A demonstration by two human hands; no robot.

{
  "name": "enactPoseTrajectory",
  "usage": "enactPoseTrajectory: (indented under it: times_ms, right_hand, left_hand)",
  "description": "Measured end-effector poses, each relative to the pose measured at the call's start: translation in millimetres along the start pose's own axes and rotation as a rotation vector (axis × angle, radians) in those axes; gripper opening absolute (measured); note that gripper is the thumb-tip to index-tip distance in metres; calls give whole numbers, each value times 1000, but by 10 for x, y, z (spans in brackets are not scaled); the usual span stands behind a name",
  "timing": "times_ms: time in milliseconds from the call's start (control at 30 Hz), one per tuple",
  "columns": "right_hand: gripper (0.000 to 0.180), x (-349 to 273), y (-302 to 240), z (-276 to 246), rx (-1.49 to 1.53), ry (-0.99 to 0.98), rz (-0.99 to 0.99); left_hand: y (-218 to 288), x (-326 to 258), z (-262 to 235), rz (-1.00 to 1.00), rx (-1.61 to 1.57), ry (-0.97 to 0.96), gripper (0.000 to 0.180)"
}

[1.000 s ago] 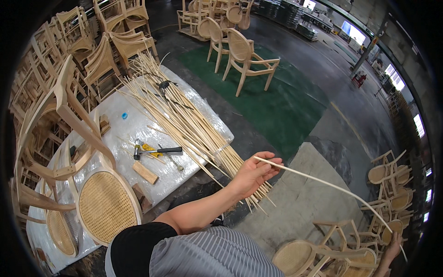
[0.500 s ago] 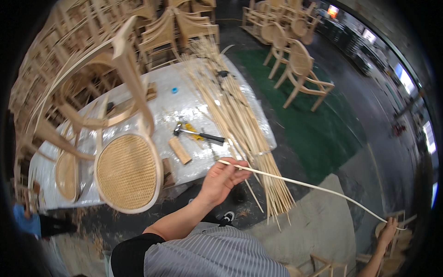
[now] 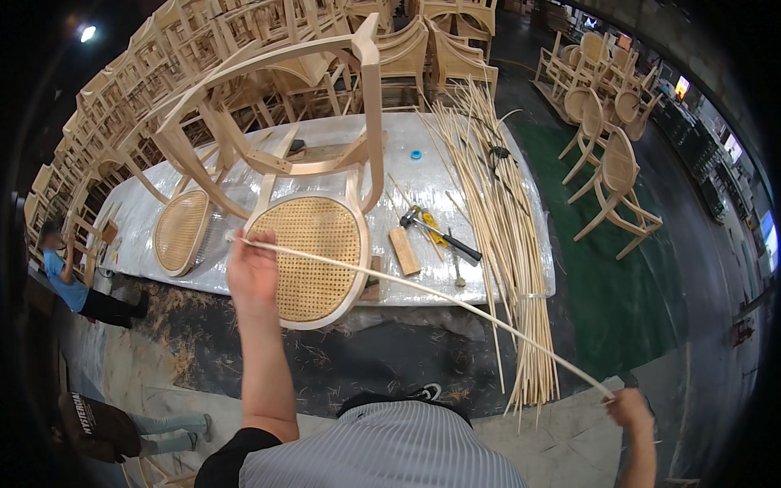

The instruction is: The person secures a woven cane seat into a wooden chair frame using a hammer and a wooden block, tapping around the perimeter to seat the cane. They wipe the seat with a cloth, flip the chair upright, then return it to the workbench and continue tapping the cane edges.

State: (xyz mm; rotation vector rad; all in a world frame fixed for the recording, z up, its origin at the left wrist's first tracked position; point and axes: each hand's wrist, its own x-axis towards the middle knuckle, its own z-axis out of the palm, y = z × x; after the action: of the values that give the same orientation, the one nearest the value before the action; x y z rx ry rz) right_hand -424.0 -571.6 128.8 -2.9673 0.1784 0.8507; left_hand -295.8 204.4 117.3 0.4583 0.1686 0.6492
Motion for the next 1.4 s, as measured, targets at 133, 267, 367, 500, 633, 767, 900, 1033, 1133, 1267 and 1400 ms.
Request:
enactPoseTrajectory:
  times_ms: [133, 267, 367, 500, 633, 767, 900, 1033, 1133, 1267, 1400]
  right_hand:
    - [27, -101, -852, 1021, 138, -239, -95]
    - [28, -90, -1844, 2053, 363, -230, -287]
    - [27, 1, -2737, 2523, 483, -190, -457]
    - [27, 260, -3559, 2769, 512, -145, -504]
    - [28, 512, -3955, 2732, 492, -198, -519]
    - [43, 753, -3995, 2559, 413, -121, -575]
    - [40, 1062, -3810, 2256, 586, -89, -432]
    - [31, 1825, -3851, 1623, 601, 212, -597]
    - [29, 2559, -3953, 1054, 620, 412, -499]
    - [38, 3468, -4039, 394, 416, 736, -522]
    - [43, 3972, -4198, 245, 200, 512, -543]
  left_hand:
    - [668, 138, 755, 159, 98, -77, 28]
    - [1626, 375, 1195, 351, 126, -367, 30]
    - [2147, 383, 1649, 517, 243, -427, 28]
    - [2541, 257, 2103, 755, 451, -473, 24]
    - [2806, -36, 2355, 819, 537, -660, 27]
    - [3205, -93, 2327, 881, 638, -708, 28]
    - [2870, -44, 1960, 767, 722, -567, 33]
    - [2174, -97, 1713, 631, 757, -369, 38]
    - [1443, -125, 1592, 464, 806, -272, 40]
    - [417, -66, 1547, 240, 867, -208, 41]
    - [-310, 127, 1370, -147, 1055, -200, 34]
